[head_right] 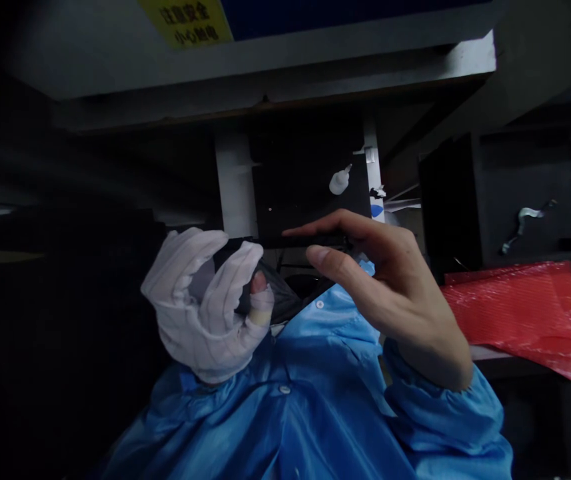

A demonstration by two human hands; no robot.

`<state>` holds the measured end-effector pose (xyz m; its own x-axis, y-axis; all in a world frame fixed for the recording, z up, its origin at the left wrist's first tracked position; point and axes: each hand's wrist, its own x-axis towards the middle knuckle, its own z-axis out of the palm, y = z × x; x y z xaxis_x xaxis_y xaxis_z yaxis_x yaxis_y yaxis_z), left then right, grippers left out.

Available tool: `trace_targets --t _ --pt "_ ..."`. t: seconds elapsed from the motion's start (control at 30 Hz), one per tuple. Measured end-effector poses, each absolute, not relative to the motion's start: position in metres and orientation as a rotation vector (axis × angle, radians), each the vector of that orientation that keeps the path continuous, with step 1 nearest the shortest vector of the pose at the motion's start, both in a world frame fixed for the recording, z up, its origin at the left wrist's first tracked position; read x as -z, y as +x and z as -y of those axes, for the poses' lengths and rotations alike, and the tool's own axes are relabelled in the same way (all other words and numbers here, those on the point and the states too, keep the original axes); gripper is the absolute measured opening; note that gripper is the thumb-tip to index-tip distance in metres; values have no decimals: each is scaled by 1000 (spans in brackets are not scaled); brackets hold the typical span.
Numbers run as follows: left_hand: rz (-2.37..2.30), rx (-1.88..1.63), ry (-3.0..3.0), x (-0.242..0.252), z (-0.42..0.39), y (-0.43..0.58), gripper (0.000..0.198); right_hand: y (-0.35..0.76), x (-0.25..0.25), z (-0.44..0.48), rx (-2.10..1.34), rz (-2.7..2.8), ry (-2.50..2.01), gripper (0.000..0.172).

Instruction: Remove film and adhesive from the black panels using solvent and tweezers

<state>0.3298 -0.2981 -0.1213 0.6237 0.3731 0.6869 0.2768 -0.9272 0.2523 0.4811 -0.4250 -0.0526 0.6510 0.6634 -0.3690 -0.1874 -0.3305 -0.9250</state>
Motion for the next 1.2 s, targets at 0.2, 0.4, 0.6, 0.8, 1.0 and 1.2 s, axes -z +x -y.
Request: trace_targets --t 0.2,0.4,0.6,0.8,1.0,1.2 --pt "-562 -1219 2735 123 298 331 25 481 51 424 -881 364 -1710 16" --pt "-618 -1142 2725 114 295 332 26 479 52 421 -808 378 -1729 11" --pt "-443 -1068 2813 90 276 332 25 485 51 425 -824 504 -1779 17" --pt "-55 -808 2843 58 248 354 20 489 56 429 -827 588 -1730 21" --pt "451 -607 2918 39 223 378 11 492 62 434 -799 652 -1683 19" --pt "531 -398 2943 33 219 386 27 495 69 436 -884 682 -1630 25"
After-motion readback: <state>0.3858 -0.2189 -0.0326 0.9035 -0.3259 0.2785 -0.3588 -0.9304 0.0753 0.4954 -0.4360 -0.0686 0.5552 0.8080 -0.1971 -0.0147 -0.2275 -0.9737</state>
